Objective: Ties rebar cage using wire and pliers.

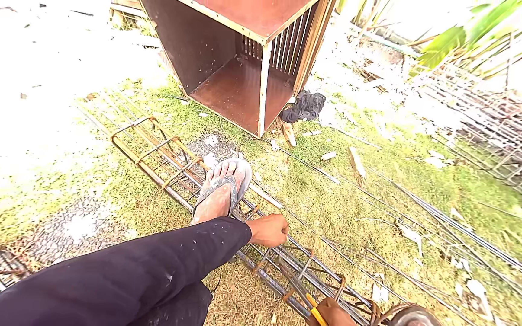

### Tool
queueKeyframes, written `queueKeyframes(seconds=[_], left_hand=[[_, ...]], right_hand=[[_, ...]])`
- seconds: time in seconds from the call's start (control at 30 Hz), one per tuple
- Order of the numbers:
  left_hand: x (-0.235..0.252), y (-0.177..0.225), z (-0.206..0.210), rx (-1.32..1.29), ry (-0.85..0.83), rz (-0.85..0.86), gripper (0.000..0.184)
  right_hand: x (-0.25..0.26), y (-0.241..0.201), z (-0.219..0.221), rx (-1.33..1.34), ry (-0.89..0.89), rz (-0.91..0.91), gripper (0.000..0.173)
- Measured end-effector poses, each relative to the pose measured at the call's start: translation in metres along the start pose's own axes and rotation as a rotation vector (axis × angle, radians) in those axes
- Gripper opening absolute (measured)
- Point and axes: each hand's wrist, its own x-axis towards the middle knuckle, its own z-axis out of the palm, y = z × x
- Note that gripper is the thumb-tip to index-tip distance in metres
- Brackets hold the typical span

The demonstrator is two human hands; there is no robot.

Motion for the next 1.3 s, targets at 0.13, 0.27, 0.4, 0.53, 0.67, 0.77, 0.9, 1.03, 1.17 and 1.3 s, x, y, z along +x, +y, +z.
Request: queueKeyframes(seconds=[0.13,0.27,0.4,0.53,0.67,0.77,0.9,1.03,1.17,1.3], left_hand=[[-0.002,0.006,0.0,0.113,-0.02,0.045,0.025],[0.0,0.005,-0.002,0.125,-0.025,0.044,0.027],[0.0,0.004,-0.003,0.145,-0.031,0.053,0.026],[0.002,0.004,-0.004,0.152,-0.04,0.048,0.025],[0.002,0.003,-0.004,0.182,-0.039,0.061,0.029],[0.003,0.001,-0.005,0.168,-0.029,0.041,0.031],[0.005,-0.003,-0.007,0.129,-0.019,0.027,0.03],[-0.001,-0.009,-0.011,0.016,-0.036,0.032,0.025],[-0.002,-0.018,-0.01,-0.097,-0.028,0.028,0.027],[0.002,-0.017,-0.013,-0.064,-0.039,0.032,0.027]], right_hand=[[-0.001,-0.013,0.004,-0.298,0.138,0.019,0.034],[-0.004,-0.015,0.012,-0.472,0.301,-0.031,0.034],[-0.003,-0.017,0.01,-0.606,0.417,-0.054,0.032],[0.0,-0.017,0.011,-0.681,0.452,-0.04,0.034],[0.0,-0.017,0.013,-0.716,0.456,-0.025,0.034],[0.002,-0.019,0.012,-0.723,0.471,-0.021,0.033],[0.002,-0.021,0.011,-0.764,0.518,-0.049,0.032],[0.002,-0.028,0.007,-0.834,0.556,-0.051,0.031],[0.003,-0.029,0.007,-0.861,0.568,-0.052,0.031],[0.006,-0.024,0.004,-0.855,0.577,-0.071,0.03]])
